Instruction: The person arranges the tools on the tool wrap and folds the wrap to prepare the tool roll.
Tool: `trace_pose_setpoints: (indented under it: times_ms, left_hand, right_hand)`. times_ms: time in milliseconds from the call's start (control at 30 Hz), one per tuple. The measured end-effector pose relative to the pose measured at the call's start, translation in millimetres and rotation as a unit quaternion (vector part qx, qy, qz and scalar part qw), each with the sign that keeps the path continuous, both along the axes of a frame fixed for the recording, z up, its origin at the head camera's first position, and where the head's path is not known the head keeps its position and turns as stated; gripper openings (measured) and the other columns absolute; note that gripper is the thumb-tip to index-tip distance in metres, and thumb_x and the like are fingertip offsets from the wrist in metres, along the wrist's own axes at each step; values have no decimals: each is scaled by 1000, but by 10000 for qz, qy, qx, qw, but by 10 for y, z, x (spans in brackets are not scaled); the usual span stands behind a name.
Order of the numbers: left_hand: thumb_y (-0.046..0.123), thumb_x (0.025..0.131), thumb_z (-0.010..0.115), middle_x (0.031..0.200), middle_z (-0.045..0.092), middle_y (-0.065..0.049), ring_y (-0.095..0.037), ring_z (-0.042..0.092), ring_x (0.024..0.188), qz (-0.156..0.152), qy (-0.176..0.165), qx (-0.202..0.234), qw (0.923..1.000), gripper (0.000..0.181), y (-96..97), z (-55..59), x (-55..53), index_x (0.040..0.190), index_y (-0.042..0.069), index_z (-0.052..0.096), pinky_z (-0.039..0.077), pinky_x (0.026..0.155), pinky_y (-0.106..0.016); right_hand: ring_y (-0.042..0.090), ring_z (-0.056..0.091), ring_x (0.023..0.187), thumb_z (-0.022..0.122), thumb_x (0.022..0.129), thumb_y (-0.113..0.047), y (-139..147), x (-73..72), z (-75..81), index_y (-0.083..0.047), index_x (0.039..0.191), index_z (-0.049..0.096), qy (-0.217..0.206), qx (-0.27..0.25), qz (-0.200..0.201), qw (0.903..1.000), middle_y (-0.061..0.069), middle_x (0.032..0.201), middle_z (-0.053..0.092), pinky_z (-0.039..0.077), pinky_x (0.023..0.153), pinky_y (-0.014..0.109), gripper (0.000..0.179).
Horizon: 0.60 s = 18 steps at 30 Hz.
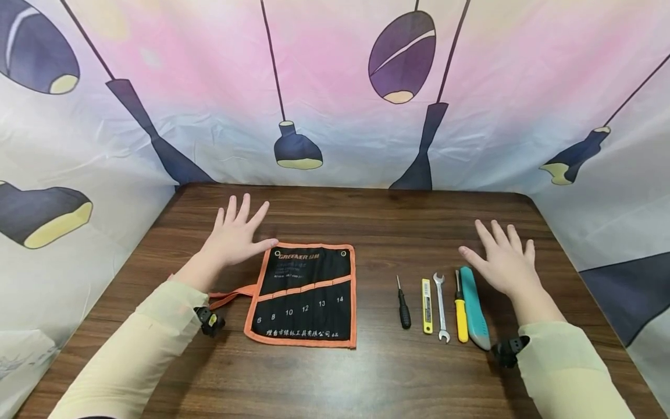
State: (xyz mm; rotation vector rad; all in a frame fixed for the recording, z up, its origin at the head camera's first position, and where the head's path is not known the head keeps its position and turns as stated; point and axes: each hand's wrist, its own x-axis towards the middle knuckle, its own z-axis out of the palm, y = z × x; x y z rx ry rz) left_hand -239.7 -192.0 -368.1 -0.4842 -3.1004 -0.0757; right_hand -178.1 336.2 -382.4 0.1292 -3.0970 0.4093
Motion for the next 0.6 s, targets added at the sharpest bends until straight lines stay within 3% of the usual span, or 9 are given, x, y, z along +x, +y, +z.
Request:
trace_pose_setpoints:
  times_ms: [233,600]
  left_hand:
    - [80,81,29,155,-7,-16,-36,-15,139,-400,15,102,9991,91,27,-118,85,152,27,7,1,106,-59]
    - [77,82,34,155,-2,-15,-36,-6,140,-524,-40,94,9986,88,63,-220,190,152,28,11,5,108,-56]
  right_hand:
    - [52,-1,134,36,94,-58,-41,59,-88,-12,152,8,28,-37,20,10000,30,149,11,-5,93,73,79]
    - [54,4,132,37,94,-57,-115,136,-211,-12,151,11,134,-55,56,9999,30,148,14,-2,93,73,78]
